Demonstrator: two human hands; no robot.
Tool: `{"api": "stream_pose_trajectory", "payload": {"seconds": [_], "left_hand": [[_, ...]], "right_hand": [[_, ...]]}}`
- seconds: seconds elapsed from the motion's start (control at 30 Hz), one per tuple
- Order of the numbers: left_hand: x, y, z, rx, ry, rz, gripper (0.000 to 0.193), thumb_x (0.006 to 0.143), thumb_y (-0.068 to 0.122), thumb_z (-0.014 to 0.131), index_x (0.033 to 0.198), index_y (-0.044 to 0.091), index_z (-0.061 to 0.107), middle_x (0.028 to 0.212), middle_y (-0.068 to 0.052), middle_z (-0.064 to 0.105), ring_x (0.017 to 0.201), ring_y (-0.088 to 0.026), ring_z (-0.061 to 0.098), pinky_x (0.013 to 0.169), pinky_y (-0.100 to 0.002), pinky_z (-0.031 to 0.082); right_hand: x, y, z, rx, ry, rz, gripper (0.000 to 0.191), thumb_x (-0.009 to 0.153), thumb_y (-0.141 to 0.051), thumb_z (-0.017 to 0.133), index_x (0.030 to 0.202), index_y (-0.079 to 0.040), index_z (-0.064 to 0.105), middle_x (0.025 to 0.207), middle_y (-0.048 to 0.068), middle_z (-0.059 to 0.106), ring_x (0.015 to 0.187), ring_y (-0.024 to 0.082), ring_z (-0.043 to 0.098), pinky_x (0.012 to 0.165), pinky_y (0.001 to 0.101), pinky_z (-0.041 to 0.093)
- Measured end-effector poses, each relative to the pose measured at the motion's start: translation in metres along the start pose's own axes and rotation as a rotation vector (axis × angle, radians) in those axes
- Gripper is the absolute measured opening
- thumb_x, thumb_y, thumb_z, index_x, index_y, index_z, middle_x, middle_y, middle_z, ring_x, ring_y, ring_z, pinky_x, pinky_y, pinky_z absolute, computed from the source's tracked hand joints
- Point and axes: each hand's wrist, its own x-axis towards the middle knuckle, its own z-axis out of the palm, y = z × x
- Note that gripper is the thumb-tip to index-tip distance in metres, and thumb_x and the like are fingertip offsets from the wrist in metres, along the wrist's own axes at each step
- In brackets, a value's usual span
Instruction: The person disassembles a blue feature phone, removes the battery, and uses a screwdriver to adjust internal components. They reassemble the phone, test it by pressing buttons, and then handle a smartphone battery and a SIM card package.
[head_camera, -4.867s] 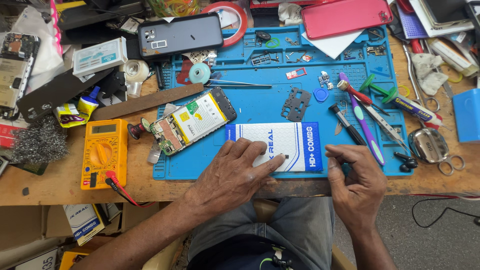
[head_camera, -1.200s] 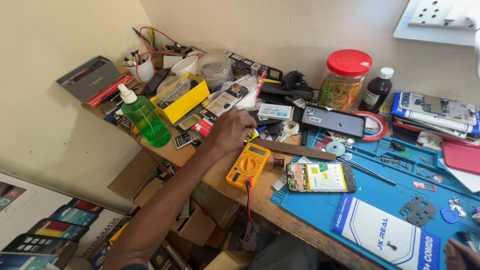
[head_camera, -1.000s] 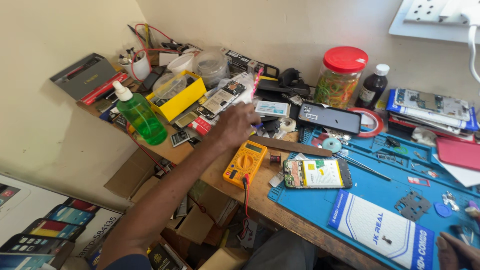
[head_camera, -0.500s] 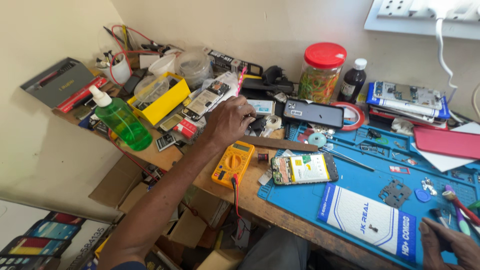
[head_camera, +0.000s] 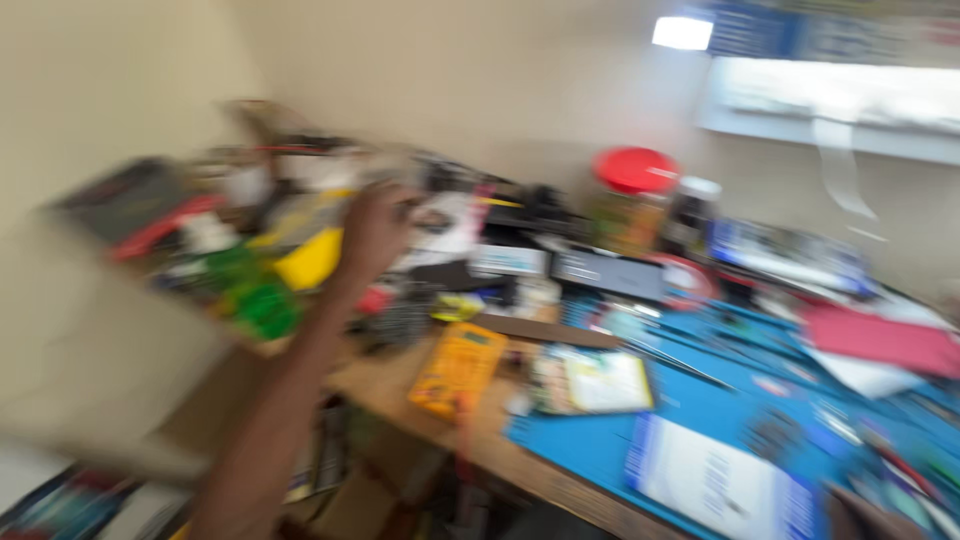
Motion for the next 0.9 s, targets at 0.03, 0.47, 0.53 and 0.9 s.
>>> {"api": "stream_pose_trajectory", "payload": {"seconds": [0.03,0.47,0.53,0.9], "left_hand": [[-0.010,0.015,-0.001,-0.331,-0.136,-0.211,0.019,0.085,0.005,0.073,0.104,0.006,0.073,0.097,-0.013,0.069,0.087,-0.030,0.069,0.074,-0.039,0.056],[-0.197,0.180,0.099,-0.688,-0.397,0.369,0.040,0.083,0.030,0.081,0.117,0.016,0.068,0.102,-0.004,0.068,0.094,-0.022,0.067,0.082,-0.037,0.055],[-0.204,0.183,0.118,-0.691,-0.442,0.403,0.043,0.082,0.035,0.082,0.119,0.019,0.068,0.101,-0.002,0.068,0.092,-0.019,0.067,0.081,-0.036,0.055],[-0.168,0.234,0.116,-0.746,-0.299,0.405,0.045,0.082,0.036,0.080,0.123,0.023,0.067,0.099,0.000,0.067,0.090,-0.011,0.066,0.078,-0.031,0.056]], "right_hand": [[-0.006,-0.009,-0.004,0.014,0.047,0.002,0.019,0.090,-0.005,0.075,0.109,-0.002,0.076,0.093,0.011,0.076,0.081,0.015,0.074,0.077,0.0291,0.059],[0.145,0.000,-0.141,-0.443,0.090,0.084,0.025,0.087,-0.019,0.073,0.110,-0.008,0.078,0.091,0.014,0.077,0.080,0.024,0.076,0.070,0.0367,0.058],[0.166,0.019,-0.138,-0.630,0.021,0.151,0.020,0.088,-0.024,0.074,0.104,-0.013,0.081,0.094,0.012,0.078,0.084,0.028,0.076,0.076,0.0406,0.059],[0.227,0.010,-0.083,-0.932,-0.096,-0.087,0.014,0.088,-0.024,0.073,0.095,-0.014,0.081,0.091,0.010,0.072,0.086,0.031,0.073,0.073,0.0475,0.059]]}}
